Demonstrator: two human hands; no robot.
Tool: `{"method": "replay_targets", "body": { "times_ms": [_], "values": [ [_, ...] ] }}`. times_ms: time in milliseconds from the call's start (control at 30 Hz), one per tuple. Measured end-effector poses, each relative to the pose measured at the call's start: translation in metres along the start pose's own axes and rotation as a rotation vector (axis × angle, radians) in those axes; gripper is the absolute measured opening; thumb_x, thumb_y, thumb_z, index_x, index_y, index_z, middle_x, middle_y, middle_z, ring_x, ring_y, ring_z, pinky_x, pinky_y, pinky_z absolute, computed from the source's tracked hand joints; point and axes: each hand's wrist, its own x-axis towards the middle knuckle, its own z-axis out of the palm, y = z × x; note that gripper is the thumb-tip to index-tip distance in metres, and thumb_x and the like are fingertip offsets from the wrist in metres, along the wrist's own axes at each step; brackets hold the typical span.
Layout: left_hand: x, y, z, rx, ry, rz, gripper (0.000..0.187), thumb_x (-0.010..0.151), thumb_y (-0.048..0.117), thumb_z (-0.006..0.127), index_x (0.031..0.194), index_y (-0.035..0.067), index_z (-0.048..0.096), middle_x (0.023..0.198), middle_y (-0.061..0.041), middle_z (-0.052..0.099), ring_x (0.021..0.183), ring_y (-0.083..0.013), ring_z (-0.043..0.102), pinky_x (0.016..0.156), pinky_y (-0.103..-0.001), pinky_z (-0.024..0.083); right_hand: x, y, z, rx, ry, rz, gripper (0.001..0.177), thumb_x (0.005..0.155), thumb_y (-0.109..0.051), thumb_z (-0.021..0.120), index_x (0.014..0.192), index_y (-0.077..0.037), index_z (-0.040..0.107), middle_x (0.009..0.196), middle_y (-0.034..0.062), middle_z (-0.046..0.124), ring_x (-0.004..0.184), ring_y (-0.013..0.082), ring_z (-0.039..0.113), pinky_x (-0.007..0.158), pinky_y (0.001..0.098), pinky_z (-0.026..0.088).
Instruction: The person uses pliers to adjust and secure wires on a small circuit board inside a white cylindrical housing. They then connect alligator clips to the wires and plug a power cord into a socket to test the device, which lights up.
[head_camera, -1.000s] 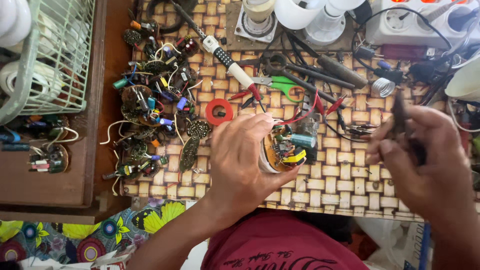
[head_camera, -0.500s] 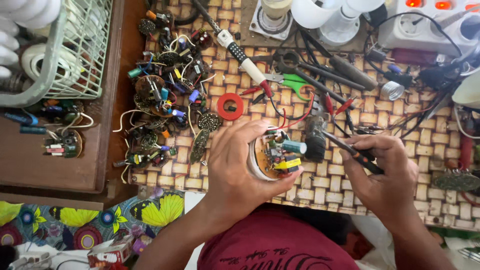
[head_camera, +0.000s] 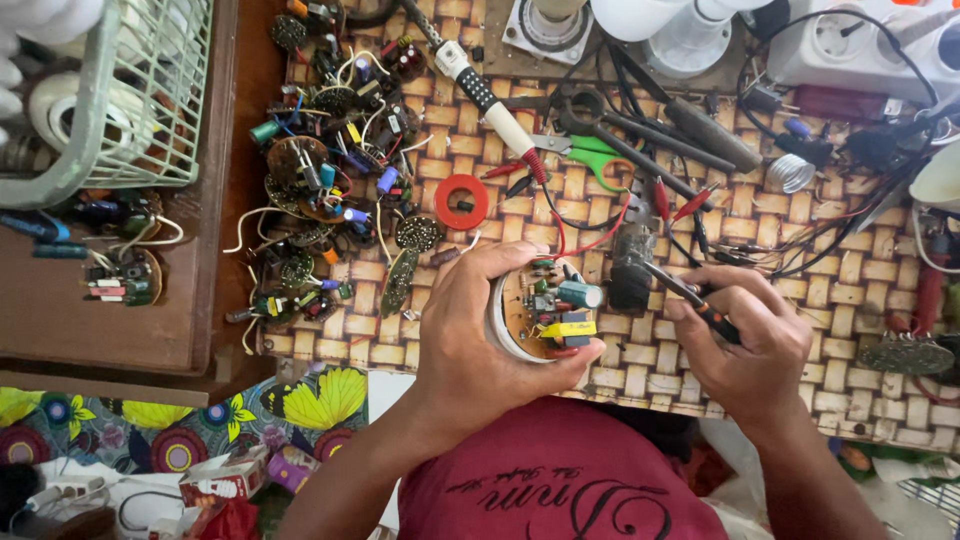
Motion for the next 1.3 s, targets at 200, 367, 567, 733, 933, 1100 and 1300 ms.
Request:
{"method": "replay_targets", "body": {
  "times_ms": [200,367,567,733,933,1100,1300],
  "values": [
    [-0.007,-0.001,0.0,0.089,0.018,0.021,0.074,0.069,0.042,0.091,0.121,0.005,0.054,0.118,-0.006,0.064,0.115,-0.028,0.065,0.107,-0.04,0.049,-0.003,0.002,0.003,0.037,-0.04,-0.026,0.023,0.092,-0.001,0.069,0.075,0.007,0.056,0.095,0.0246,0.068,0.084,0.0298,0.067,0.071,0.0376,0.05],
    [-0.007,0.001,-0.002,0.148,0.048,0.115,0.074,0.073,0.043,0.091,0.12,0.001,0.053,0.119,-0.012,0.066,0.114,-0.0308,0.066,0.104,-0.042,0.049,-0.004,-0.001,0.004,0.009,-0.039,-0.058,0.024,0.093,-0.006,0.069,0.073,0.005,0.06,0.097,0.022,0.07,0.082,0.0269,0.068,0.07,0.0352,0.05],
    [-0.007,0.002,-0.001,0.161,0.056,0.188,0.067,0.079,0.045,0.086,0.117,0.002,0.052,0.12,-0.014,0.067,0.114,-0.0324,0.068,0.103,-0.045,0.05,0.002,-0.009,0.004,0.018,-0.031,-0.113,0.023,0.091,-0.003,0.071,0.073,0.005,0.06,0.096,0.0207,0.069,0.08,0.0264,0.068,0.071,0.0345,0.052],
    [-0.013,-0.005,0.0,0.186,0.032,0.204,0.066,0.082,0.045,0.085,0.121,0.004,0.051,0.123,-0.013,0.066,0.118,-0.0343,0.066,0.103,-0.046,0.048,0.001,-0.011,0.002,0.022,-0.04,-0.163,0.021,0.091,-0.003,0.07,0.074,0.005,0.061,0.096,0.0216,0.069,0.084,0.0301,0.067,0.074,0.0378,0.052],
    [-0.011,-0.003,0.003,0.253,0.01,0.188,0.062,0.086,0.051,0.074,0.119,0.003,0.054,0.124,-0.014,0.066,0.118,-0.0358,0.064,0.103,-0.047,0.045,0.0,-0.024,-0.015,0.078,0.006,-0.228,0.019,0.086,-0.002,0.069,0.076,0.011,0.059,0.092,0.0322,0.066,0.083,0.0403,0.068,0.075,0.0477,0.054],
    [-0.003,0.0,0.004,0.359,-0.01,0.184,0.06,0.091,0.056,0.058,0.116,0.002,0.057,0.119,-0.012,0.066,0.114,-0.0327,0.063,0.099,-0.047,0.042,0.008,-0.026,-0.028,-0.127,-0.02,-0.206,0.02,0.092,0.007,0.077,0.079,0.012,0.063,0.098,0.0259,0.067,0.085,0.038,0.065,0.08,0.0493,0.054],
    [-0.003,-0.004,0.008,0.414,-0.021,0.208,0.064,0.085,0.055,0.075,0.116,0.002,0.057,0.12,-0.012,0.067,0.114,-0.0337,0.063,0.1,-0.048,0.042,0.005,-0.002,-0.024,-0.499,-0.108,-0.218,0.025,0.097,-0.021,0.087,0.089,-0.003,0.072,0.109,0.0125,0.072,0.097,0.0287,0.07,0.093,0.0423,0.057]
  ]
}}
